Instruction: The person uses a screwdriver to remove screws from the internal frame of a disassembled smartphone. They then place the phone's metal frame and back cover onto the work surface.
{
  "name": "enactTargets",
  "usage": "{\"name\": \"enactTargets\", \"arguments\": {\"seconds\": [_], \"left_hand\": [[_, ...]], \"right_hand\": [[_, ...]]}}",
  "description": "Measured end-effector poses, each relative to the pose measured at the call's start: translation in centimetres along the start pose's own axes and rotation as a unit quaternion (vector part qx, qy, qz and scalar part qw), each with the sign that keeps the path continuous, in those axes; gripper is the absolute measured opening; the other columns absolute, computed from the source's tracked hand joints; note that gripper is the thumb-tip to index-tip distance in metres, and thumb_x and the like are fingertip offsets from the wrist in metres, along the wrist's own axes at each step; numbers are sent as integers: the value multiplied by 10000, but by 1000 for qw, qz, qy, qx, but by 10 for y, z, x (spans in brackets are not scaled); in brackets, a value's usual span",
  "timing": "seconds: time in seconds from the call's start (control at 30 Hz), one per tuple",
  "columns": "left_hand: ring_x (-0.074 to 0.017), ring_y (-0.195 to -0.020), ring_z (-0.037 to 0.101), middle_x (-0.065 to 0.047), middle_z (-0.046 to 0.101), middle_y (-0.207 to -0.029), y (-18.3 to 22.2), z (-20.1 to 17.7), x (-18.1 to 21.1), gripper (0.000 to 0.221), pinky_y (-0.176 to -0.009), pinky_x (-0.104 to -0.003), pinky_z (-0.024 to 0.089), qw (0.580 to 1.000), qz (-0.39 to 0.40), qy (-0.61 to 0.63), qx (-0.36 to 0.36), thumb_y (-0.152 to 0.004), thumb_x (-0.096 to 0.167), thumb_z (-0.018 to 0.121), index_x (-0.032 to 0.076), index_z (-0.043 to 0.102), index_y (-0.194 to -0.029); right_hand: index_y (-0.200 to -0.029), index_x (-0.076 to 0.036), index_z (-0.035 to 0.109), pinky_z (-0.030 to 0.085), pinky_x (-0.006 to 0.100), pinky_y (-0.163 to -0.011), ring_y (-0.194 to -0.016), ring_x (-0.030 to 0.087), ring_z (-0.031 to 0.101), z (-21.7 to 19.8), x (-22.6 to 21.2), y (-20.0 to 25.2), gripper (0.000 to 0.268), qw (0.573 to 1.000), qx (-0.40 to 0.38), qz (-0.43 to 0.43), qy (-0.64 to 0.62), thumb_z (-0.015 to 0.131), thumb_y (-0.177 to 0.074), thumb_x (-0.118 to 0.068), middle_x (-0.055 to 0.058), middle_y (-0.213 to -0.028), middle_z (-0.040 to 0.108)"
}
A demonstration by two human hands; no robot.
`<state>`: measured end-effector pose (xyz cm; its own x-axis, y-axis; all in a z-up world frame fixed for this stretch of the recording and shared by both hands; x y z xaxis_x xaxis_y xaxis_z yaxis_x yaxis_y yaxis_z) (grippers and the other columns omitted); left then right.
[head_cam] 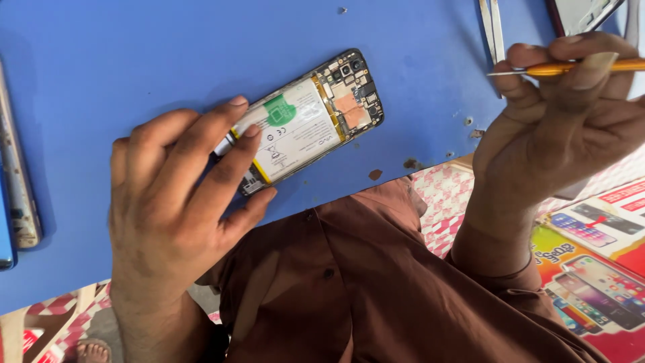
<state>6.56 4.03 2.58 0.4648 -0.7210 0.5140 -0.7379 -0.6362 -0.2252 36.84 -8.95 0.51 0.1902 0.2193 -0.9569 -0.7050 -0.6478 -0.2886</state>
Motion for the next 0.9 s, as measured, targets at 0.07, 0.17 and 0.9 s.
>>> {"name": "enactTargets", "arguments": {"seconds": [0.07, 0.17, 0.9], "left_hand": [[-269, -1120, 576, -42, 655, -1339, 2, 2, -3, 618, -878, -438, 429, 1000, -8, -1, -10, -681, 276, 943, 50, 694, -1200], [-269, -1144, 582, -56, 671, -1351, -1, 3, -10, 685, -883, -430, 410, 999, -2, -18, -30, -711, 328, 946, 24, 673, -1261], [-318, -1035, 721, -258, 703, -1179, 31, -17, -72, 465, -814, -340, 628, 976, -74, 179, 100, -953, 230, 842, -106, 650, -1212]], "right_hand": [[-1220, 141, 504, 672, 353, -739, -885, 329, 757, 0, 7, 3, 217, 1000, -4, 15, -6, 577, -1261, -60, 227, -1045, 610], [-1184, 183, 545, 666, 353, -730, -877, 335, 752, 8, 9, 2, 309, 999, -37, 10, 21, 585, -1286, -106, 220, -1040, 590], [-1170, 203, 591, 732, 343, -870, -1035, 305, 737, 73, 18, -20, 242, 972, -189, 41, 133, 523, -1250, -15, 182, -1214, 582]]}}
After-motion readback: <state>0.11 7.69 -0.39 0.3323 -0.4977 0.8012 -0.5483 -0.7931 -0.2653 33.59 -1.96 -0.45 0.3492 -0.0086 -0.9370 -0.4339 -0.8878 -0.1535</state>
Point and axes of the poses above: each hand's wrist, its own y-axis away from the middle knuckle, its own z-axis out of the palm, x = y × z, the point moved 7 cm from there along -y, towards the middle knuckle
